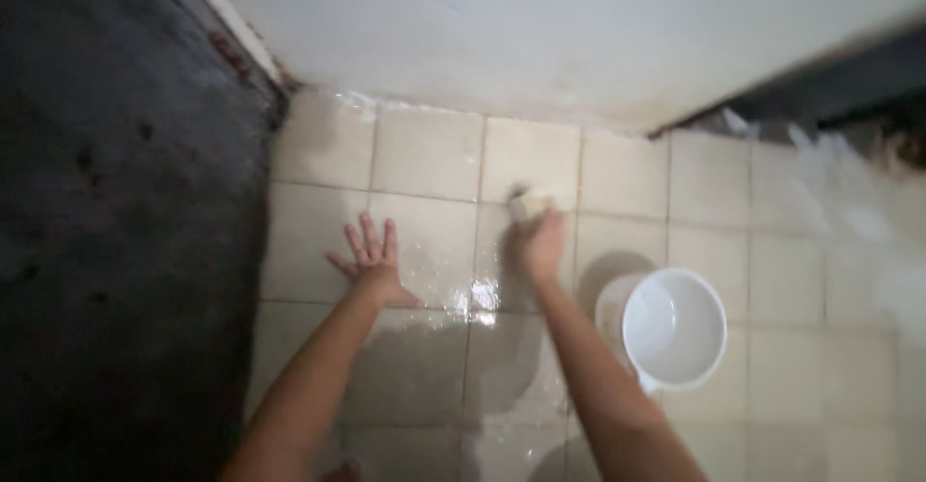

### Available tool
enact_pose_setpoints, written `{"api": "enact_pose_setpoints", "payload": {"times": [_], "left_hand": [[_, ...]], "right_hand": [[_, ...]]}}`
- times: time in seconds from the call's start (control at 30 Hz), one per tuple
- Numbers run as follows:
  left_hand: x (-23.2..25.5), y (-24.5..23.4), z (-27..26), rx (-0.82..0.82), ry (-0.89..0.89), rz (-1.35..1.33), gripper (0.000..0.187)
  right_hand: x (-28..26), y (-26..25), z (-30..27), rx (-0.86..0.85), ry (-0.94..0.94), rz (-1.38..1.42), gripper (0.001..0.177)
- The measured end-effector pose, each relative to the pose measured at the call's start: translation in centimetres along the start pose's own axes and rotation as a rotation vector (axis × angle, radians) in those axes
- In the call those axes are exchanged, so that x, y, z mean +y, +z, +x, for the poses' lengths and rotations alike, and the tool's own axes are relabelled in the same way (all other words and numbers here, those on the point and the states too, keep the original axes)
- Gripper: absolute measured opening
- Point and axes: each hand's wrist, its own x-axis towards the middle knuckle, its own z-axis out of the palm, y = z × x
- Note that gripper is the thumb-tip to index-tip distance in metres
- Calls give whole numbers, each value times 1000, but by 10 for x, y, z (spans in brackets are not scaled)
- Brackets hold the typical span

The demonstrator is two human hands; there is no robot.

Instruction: The person scrubs the bathroom floor and surfaces with a sponge and a brush, using soapy water from a plastic dipper and pouring water to rinse.

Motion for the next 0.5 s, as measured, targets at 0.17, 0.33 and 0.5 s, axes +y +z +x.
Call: {"api": "enact_pose_setpoints", "payload": {"times": [0.17, 0.33, 0.5], "left_hand": [[-10, -6, 7, -32, 13, 28, 173], [-13, -5, 13, -36, 18, 17, 169], [-17, -6, 8, 20, 8, -27, 169]], "right_hand": [[-130, 27, 21, -310, -300, 154, 67], [-95, 50, 85, -306, -296, 127, 66], [6, 17, 118, -329, 434, 604, 65]]}}
